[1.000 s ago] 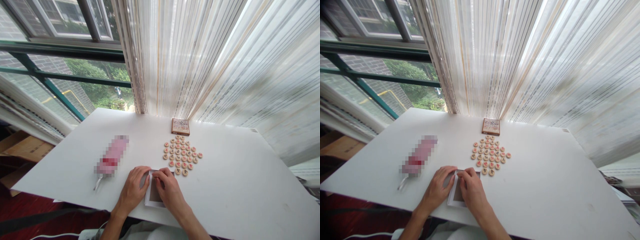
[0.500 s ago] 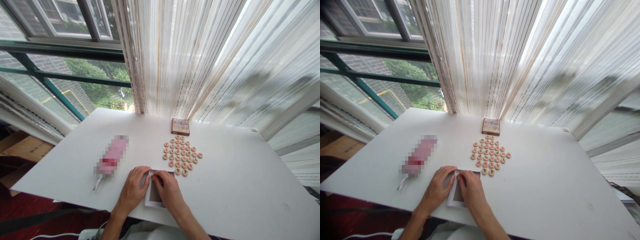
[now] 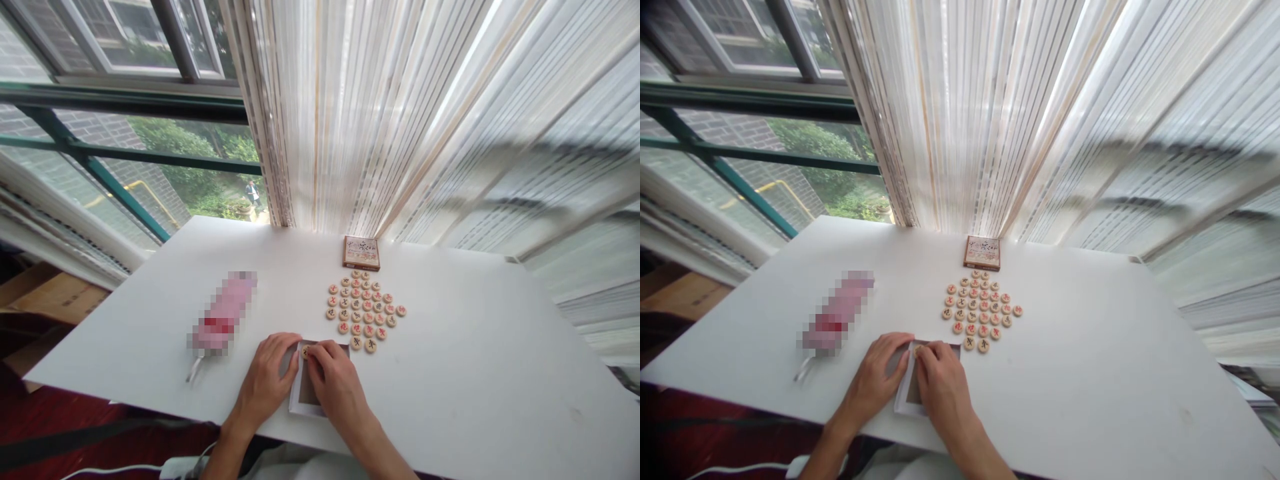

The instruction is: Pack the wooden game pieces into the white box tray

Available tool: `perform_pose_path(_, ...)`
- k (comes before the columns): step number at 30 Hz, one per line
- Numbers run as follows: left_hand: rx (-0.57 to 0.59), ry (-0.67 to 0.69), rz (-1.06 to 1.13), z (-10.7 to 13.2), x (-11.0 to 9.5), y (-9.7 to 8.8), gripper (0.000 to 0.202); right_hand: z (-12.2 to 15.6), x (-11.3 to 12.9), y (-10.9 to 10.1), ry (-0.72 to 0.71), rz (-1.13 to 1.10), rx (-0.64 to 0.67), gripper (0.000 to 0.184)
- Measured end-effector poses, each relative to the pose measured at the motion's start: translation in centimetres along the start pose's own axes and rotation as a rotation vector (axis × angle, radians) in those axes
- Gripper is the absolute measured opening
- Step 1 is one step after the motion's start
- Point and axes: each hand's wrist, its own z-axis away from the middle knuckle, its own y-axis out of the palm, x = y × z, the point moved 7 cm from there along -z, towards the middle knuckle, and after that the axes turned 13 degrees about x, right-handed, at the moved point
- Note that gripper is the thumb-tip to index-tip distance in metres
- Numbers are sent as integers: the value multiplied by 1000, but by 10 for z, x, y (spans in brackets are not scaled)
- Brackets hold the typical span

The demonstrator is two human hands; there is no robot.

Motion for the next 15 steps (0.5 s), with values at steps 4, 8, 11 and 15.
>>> perform_pose_path(4,-1,4,-2,0,0,0,26,5,9,-5,-59,54,29,29)
perform_pose_path(8,4,5,3,0,-1,-1,27,9,11,-7,-91,57,67,41)
perform_pose_path(11,10,2,6,0,-2,-2,27,10,9,-7,-98,48,76,47)
perform_pose_path(15,6,1,5,0,-2,-1,26,10,9,-6,-109,49,82,52)
